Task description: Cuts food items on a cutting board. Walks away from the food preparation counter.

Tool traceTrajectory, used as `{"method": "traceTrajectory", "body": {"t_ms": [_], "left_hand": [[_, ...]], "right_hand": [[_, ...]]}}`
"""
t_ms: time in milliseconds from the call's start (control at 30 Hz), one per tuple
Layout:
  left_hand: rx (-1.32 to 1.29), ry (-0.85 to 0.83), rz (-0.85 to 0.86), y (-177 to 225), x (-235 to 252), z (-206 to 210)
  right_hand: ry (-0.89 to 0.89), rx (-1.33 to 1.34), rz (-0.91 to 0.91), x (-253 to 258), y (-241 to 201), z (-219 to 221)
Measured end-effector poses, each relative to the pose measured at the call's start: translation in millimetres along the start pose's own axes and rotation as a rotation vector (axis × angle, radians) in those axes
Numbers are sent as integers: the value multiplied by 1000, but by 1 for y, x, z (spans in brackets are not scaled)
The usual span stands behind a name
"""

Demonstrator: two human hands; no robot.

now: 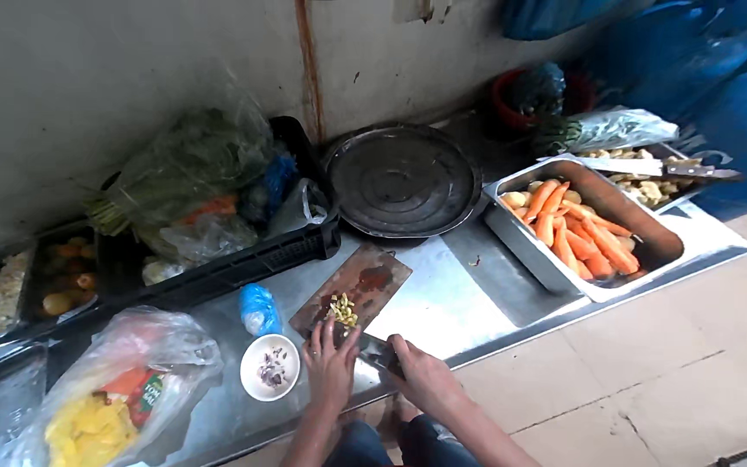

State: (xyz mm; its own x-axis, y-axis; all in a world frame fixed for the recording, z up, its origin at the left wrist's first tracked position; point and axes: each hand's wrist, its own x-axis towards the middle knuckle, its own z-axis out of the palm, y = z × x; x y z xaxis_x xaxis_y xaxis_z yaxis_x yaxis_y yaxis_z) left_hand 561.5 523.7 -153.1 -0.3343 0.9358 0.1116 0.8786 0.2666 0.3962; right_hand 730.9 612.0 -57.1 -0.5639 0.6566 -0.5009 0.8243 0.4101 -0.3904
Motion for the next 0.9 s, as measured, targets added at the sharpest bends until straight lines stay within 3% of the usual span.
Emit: {"method": "traceTrajectory", "body": {"t_ms": [133, 233, 333, 433, 533, 633, 900], "left_hand": [[-25, 30, -191, -15, 8, 9], [-203, 189, -237, -16, 12, 16], [-359, 295, -257, -10, 16, 23], [-489, 351, -388, -3, 17, 29], [-519, 380, -466, -3, 14, 38], [-491, 358, -460, -2, 17, 43], [-390, 198, -370, -7, 55, 38]], "right_hand": [[-50, -78, 11, -24, 32, -38], [19, -71, -49, -27, 63, -65], [46, -40, -82, 10, 71, -63], [-5, -79, -92, 50, 62, -47], [-79, -80, -159, 59, 56, -34], [-56, 42, -213, 59, 68, -25], [-189, 664, -60, 77, 90, 3]]}}
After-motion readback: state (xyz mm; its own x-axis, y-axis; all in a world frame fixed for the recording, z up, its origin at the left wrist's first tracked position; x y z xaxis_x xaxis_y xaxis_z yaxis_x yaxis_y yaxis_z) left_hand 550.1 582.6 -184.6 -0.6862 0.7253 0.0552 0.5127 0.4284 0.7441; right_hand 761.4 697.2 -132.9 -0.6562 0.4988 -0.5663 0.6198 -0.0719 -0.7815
